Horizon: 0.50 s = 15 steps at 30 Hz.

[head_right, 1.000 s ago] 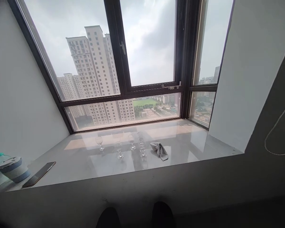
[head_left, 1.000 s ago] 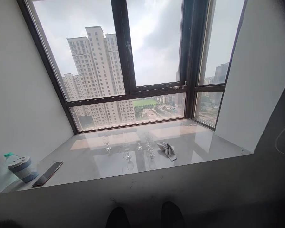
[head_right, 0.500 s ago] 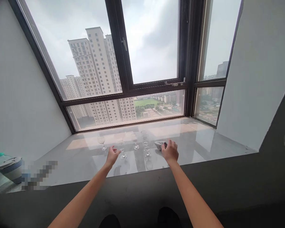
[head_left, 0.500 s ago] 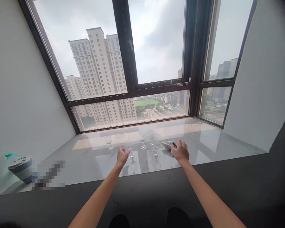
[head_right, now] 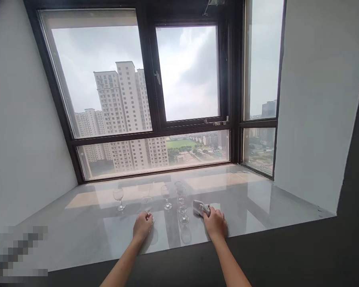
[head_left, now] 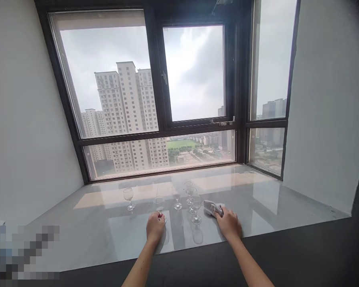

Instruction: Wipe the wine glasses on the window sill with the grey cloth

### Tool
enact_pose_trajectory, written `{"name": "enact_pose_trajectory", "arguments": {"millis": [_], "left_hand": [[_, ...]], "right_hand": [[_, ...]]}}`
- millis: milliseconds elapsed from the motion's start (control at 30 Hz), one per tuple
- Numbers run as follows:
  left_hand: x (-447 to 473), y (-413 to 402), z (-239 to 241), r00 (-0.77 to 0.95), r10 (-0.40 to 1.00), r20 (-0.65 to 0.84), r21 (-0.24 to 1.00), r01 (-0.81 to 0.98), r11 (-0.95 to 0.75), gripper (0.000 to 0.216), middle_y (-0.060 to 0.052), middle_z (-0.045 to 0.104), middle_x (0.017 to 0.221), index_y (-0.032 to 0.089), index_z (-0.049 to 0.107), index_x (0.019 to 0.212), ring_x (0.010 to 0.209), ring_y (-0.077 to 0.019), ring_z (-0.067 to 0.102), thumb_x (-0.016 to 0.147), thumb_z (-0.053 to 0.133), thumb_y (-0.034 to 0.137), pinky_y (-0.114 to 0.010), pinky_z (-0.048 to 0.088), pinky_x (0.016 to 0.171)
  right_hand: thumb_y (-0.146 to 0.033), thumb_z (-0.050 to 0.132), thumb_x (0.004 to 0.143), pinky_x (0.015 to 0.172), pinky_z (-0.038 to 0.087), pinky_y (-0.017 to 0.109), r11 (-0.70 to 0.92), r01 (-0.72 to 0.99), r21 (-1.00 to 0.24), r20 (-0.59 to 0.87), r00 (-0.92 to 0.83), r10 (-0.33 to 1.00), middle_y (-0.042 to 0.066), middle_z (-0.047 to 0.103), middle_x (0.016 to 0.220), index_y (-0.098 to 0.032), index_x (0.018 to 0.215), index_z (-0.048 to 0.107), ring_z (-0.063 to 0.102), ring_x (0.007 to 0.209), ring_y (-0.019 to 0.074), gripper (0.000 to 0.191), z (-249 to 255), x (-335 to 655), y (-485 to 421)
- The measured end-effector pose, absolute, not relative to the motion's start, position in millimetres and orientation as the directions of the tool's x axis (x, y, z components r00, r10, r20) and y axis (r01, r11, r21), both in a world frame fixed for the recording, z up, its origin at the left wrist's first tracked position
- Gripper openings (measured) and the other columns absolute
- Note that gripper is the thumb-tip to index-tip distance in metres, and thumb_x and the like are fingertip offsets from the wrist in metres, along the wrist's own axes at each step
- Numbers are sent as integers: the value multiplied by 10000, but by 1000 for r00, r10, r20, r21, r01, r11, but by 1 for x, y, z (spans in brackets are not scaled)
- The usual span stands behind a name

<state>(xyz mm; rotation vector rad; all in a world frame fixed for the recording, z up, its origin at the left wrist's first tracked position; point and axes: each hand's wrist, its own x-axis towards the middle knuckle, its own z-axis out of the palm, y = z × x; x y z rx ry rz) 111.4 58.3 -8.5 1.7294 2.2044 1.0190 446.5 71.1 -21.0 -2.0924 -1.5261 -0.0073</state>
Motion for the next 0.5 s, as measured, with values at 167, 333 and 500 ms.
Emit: {"name": "enact_pose_trajectory", "arguments": {"millis": [167, 333, 500], "left_hand": [[109, 60, -13, -280, 895, 347, 536, 842, 56, 177, -78, 678, 930, 192, 619, 783, 953, -212, 600, 867, 498, 290, -279, 392, 810], [111, 59, -14, -277, 890, 362, 521, 852, 53, 155, -74, 673, 919, 192, 611, 787, 925, -205, 595, 864, 504, 273, -276, 389, 799], [113, 56, -11, -289, 889, 356, 525, 848, 66, 153, -76, 674, 925, 194, 609, 785, 921, -201, 596, 865, 504, 271, -269, 390, 780]], "right_hand": [[-376, 488, 873, 777, 413, 349, -199, 900, -388, 359, 347, 867, 111, 648, 1013, -188, 1069, 643, 580, 989, 281, 313, -26, 448, 70], [-369, 509, 839, 758, 411, 348, -185, 895, -407, 394, 355, 848, 112, 648, 997, -184, 1004, 630, 584, 968, 280, 276, -32, 450, 74], [-366, 546, 815, 809, 407, 357, -177, 883, -435, 415, 371, 830, 114, 640, 999, -178, 996, 625, 571, 981, 286, 273, -36, 451, 79]]}}
